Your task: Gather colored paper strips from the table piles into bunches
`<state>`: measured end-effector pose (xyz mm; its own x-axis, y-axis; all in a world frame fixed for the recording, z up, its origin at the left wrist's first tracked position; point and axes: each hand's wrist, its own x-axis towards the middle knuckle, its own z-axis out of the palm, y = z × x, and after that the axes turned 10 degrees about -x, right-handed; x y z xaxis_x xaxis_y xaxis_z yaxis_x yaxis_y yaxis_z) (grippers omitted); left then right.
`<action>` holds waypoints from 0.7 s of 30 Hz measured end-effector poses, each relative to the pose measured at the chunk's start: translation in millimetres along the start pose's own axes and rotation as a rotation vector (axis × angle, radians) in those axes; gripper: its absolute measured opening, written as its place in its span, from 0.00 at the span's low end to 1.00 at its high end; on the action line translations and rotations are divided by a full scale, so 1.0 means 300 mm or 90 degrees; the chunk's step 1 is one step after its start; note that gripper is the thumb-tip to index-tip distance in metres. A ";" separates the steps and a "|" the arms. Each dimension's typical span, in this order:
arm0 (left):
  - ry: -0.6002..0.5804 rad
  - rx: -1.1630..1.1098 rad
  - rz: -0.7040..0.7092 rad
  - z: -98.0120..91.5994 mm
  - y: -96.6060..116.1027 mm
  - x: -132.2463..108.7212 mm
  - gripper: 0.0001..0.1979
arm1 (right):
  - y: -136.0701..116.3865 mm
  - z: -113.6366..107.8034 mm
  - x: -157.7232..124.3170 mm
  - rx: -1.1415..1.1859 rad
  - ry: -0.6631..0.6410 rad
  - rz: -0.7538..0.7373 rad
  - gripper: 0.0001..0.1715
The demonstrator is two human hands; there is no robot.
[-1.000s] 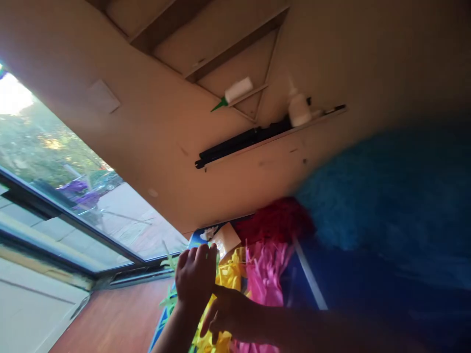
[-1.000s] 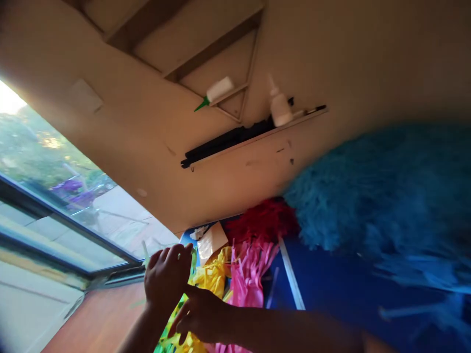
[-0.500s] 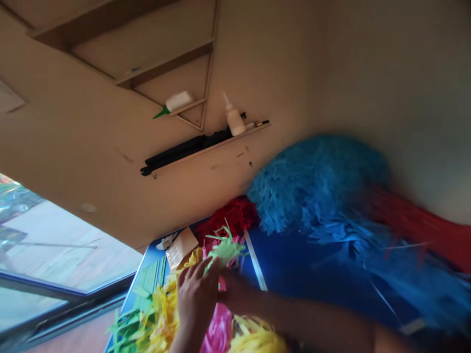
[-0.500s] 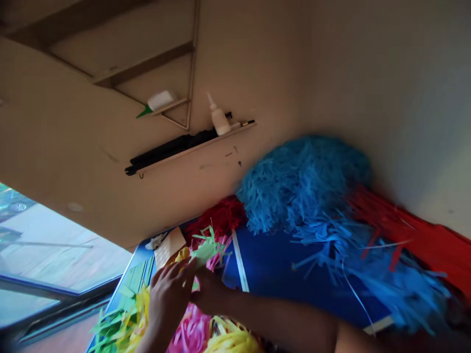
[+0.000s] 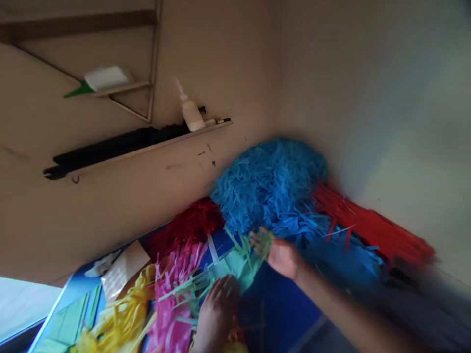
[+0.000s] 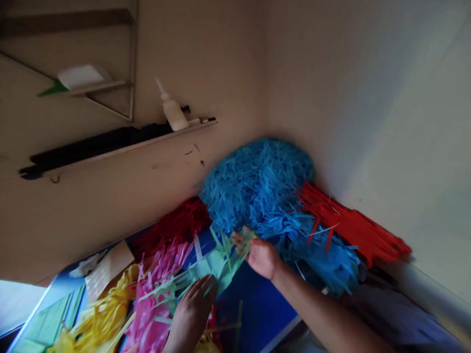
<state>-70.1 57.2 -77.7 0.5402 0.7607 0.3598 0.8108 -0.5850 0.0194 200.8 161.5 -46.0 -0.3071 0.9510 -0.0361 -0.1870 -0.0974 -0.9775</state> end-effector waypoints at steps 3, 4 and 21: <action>-0.033 -0.052 0.012 0.071 0.051 -0.002 0.24 | -0.043 -0.158 -0.045 -0.105 0.282 -0.053 0.25; -0.039 -0.064 0.008 0.085 0.065 -0.005 0.24 | -0.051 -0.171 -0.071 -0.191 0.383 -0.095 0.27; -0.104 -0.142 -0.116 0.031 0.157 0.017 0.20 | 0.068 0.026 -0.112 -0.792 -0.387 -0.336 0.18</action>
<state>-27.1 36.2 -83.7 0.4348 0.8830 0.1770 0.8380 -0.4686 0.2794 200.0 125.1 -63.2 -0.8523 0.4996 0.1550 0.4055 0.8182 -0.4076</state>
